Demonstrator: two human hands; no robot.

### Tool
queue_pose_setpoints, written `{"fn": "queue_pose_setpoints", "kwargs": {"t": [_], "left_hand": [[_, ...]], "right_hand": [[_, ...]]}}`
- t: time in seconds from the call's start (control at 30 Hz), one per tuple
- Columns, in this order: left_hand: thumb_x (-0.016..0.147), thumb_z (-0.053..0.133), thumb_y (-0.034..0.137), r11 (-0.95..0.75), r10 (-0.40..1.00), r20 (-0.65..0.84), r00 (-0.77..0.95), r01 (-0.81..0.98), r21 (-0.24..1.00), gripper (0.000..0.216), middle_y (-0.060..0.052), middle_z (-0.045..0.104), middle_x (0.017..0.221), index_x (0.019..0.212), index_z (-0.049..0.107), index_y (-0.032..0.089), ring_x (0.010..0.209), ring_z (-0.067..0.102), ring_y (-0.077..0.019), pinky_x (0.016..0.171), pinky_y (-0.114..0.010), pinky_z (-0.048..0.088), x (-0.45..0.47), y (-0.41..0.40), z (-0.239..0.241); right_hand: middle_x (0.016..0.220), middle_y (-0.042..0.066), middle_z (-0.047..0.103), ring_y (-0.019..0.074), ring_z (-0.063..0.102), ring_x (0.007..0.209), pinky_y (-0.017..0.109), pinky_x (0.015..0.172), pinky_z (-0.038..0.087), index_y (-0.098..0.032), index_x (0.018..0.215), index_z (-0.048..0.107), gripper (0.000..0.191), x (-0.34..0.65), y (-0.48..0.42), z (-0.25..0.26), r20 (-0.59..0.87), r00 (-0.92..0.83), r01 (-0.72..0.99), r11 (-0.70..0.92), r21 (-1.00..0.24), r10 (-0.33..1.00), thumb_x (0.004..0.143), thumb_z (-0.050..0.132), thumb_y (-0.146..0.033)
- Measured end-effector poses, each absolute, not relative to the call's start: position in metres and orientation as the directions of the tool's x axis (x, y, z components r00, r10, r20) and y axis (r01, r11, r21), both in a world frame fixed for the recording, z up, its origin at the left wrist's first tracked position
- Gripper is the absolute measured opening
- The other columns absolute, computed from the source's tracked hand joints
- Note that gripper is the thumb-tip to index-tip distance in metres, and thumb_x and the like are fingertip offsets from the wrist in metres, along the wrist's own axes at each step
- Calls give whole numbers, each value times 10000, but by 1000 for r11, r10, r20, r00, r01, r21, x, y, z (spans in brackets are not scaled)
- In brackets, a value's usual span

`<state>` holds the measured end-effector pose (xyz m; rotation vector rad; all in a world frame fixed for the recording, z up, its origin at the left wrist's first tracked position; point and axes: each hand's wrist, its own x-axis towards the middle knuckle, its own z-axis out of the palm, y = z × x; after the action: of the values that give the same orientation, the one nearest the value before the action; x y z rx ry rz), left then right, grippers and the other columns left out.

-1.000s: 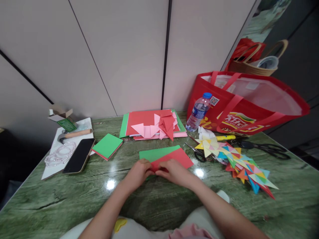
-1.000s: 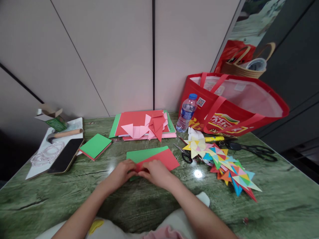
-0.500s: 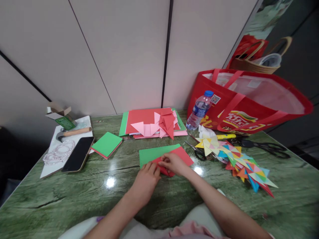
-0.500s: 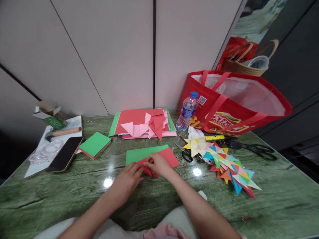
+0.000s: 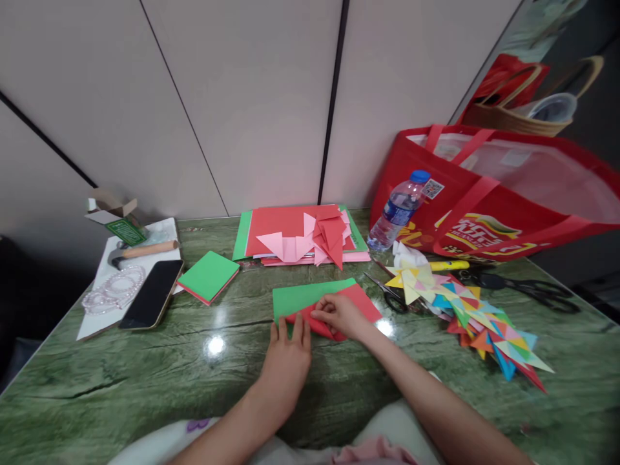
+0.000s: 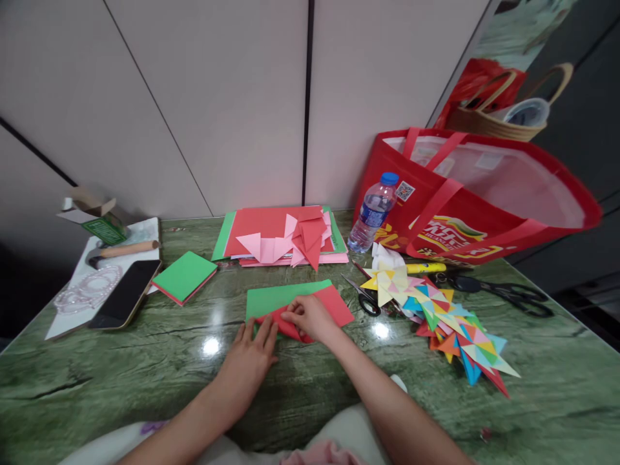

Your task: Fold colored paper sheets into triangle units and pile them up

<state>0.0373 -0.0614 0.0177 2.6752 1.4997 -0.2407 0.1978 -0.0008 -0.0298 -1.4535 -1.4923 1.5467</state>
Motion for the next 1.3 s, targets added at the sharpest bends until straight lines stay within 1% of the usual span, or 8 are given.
{"fn": "queue_pose_setpoints", "kwargs": {"t": [0.1, 0.17, 0.3, 0.43, 0.67, 0.9, 1.1, 1.3], "left_hand": [[810, 473, 78, -542, 828, -201, 523, 839, -50, 430, -213, 483, 1330, 1234, 541, 102, 1177, 486, -406, 903, -590, 445, 37, -62, 16], [816, 480, 92, -565, 814, -205, 544, 823, -60, 421, -231, 476, 1326, 1232, 540, 70, 1187, 480, -397, 908, -565, 456, 37, -63, 14], [842, 487, 132, -570, 819, -157, 551, 813, -118, 422, -233, 469, 1329, 1257, 511, 57, 1211, 469, -357, 939, -504, 456, 37, -68, 9], [853, 513, 191, -569, 823, -114, 557, 806, -162, 420, -231, 502, 1300, 1255, 516, 70, 1206, 478, -345, 939, -469, 463, 37, -71, 10], [842, 543, 218, -577, 815, -41, 577, 804, -145, 380, -229, 561, 1237, 1188, 571, 62, 1170, 523, -316, 922, -421, 480, 36, -67, 16], [844, 538, 212, -582, 812, -42, 582, 801, -138, 330, -212, 591, 1205, 1137, 608, 76, 1157, 528, -336, 908, -446, 492, 35, -66, 13], [839, 537, 192, -578, 815, -65, 576, 799, -163, 334, -223, 572, 1227, 1153, 598, 96, 1128, 550, -343, 827, -427, 533, 35, -67, 12], [827, 560, 222, -583, 810, -31, 586, 799, -150, 313, -241, 567, 1220, 1094, 631, 74, 1145, 533, -355, 866, -446, 510, 32, -68, 6]], "right_hand": [[530, -36, 551, 89, 491, 426, 200, 401, 395, -159, 681, 547, 277, 200, -2, -25, -326, -327, 258, -248, -934, 887, 685, 674, -405], [588, -26, 580, 94, 522, 504, 209, 477, 428, -146, 706, 583, 284, 203, -2, -20, -301, -387, 218, -231, -948, 872, 629, 719, -384], [672, -8, 622, 106, 548, 598, 235, 606, 452, -135, 719, 623, 290, 206, -2, -16, -280, -423, 194, -215, -957, 862, 555, 765, -328], [637, 2, 623, 121, 545, 597, 244, 596, 443, -145, 658, 623, 228, 206, -1, -22, -271, -376, 220, -199, -955, 886, 587, 738, -329], [623, 8, 619, 133, 542, 588, 248, 570, 428, -160, 663, 652, 209, 210, -1, -27, -286, -295, 286, -202, -937, 912, 597, 717, -347], [634, 17, 642, 141, 563, 600, 254, 588, 442, -161, 664, 662, 192, 210, -2, -31, -305, -281, 293, -222, -930, 910, 596, 714, -333], [618, 6, 619, 132, 550, 583, 239, 544, 425, -162, 652, 622, 249, 210, -3, -32, -325, -223, 309, -249, -918, 919, 546, 749, -348], [579, -5, 593, 122, 529, 554, 226, 511, 400, -163, 629, 606, 298, 207, -4, -25, -359, -178, 381, -272, -884, 916, 525, 771, -388]]}}
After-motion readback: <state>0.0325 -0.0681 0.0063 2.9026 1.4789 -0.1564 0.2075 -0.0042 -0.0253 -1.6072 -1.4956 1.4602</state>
